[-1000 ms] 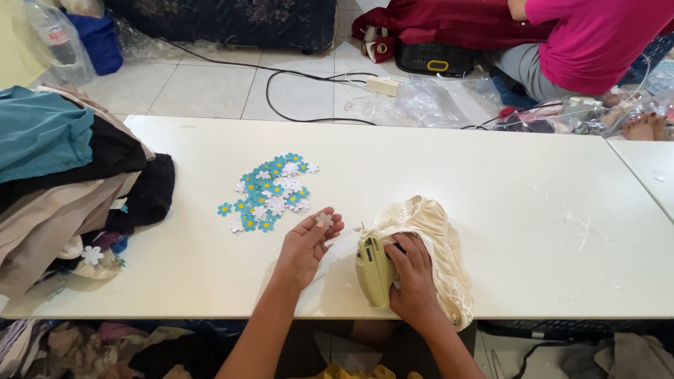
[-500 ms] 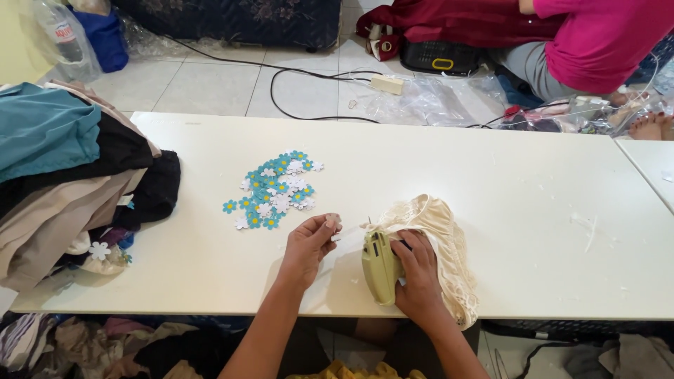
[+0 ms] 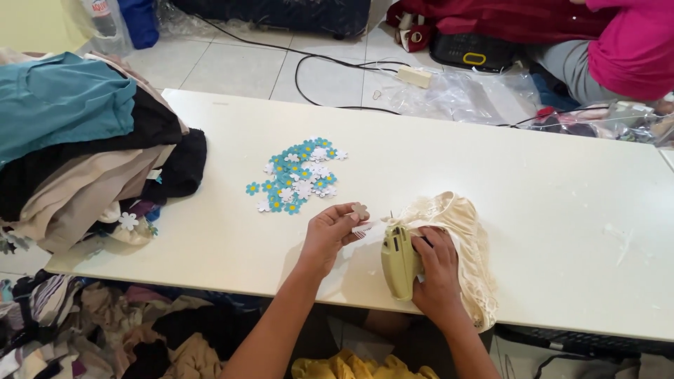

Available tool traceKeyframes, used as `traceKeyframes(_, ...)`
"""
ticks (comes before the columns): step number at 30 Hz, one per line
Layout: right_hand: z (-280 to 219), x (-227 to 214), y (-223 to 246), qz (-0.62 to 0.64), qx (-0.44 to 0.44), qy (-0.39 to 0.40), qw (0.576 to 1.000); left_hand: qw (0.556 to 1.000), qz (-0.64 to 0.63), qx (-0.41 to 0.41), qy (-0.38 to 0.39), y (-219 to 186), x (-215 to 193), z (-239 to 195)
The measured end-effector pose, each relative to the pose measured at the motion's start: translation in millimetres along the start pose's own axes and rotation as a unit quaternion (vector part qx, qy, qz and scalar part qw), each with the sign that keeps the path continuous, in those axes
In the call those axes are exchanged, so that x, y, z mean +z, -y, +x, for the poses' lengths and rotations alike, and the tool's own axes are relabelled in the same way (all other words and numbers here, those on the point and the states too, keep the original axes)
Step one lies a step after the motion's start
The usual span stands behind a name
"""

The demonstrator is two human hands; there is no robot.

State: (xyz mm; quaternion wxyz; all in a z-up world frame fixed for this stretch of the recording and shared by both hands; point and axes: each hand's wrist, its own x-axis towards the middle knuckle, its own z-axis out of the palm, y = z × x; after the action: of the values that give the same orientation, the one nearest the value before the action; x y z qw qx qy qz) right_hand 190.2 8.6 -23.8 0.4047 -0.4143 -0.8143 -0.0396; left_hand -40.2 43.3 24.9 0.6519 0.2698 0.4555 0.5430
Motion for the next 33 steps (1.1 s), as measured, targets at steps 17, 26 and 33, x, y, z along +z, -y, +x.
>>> traceKeyframes(17,5,-5,4,-0.006,-0.008,0.002,1.0,0.996,0.079,0.018,-0.038,5,-2,3)
traceKeyframes(26,4,-7,6,0.003,0.01,0.019,1.0,0.997,0.054,0.044,-0.025,9,-3,6)
traceKeyframes(33,1,-6,4,0.002,0.016,0.028,0.999,0.999,0.012,0.029,-0.016,21,-10,16)
